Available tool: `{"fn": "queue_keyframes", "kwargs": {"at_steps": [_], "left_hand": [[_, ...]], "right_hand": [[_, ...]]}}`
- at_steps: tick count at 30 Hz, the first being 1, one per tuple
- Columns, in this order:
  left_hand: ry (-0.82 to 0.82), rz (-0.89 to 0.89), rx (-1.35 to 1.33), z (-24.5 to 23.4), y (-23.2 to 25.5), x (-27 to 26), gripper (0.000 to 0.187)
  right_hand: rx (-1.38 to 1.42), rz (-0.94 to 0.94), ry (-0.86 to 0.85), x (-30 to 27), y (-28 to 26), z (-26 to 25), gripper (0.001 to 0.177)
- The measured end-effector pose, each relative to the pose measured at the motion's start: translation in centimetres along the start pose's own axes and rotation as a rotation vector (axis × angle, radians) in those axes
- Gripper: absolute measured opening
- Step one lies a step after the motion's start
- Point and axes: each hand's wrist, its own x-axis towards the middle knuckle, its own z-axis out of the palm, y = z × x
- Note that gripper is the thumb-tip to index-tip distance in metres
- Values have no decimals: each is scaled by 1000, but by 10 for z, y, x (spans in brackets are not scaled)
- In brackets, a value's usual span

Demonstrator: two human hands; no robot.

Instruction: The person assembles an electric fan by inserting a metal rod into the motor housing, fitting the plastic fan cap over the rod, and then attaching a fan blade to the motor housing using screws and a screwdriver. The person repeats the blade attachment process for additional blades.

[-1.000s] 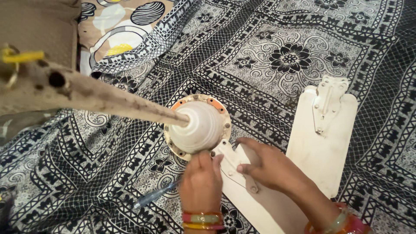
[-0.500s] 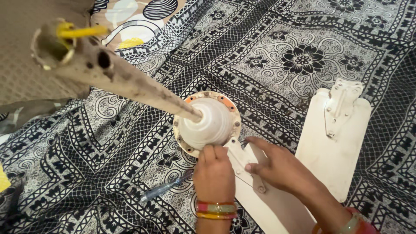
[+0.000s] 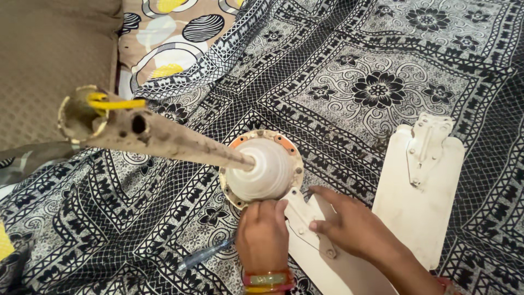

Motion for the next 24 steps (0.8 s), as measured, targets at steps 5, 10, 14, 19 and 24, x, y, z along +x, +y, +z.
{"fn": "queue_keyframes", "kwargs": {"at_steps": [5,10,14,19,24], "left_hand": [[58,40,0,8,0,-6,13],[-18,118,-83,11,-15,-18,22],[-51,-89,-24,-12,-37,-20,16],[-462,84,523,-70,-111,-12,37],[-726,-217,293,-96,-121,10,33]], "right_hand": [[-128,91,-17,-4,-6,0,83],[-85,-274,227,-4,-4,10,78],[-103,-482,372,0,3,22,58],[-152,-577,369,-1,1,40,44],[-149,-622,441,1,-3,45,35]]}}
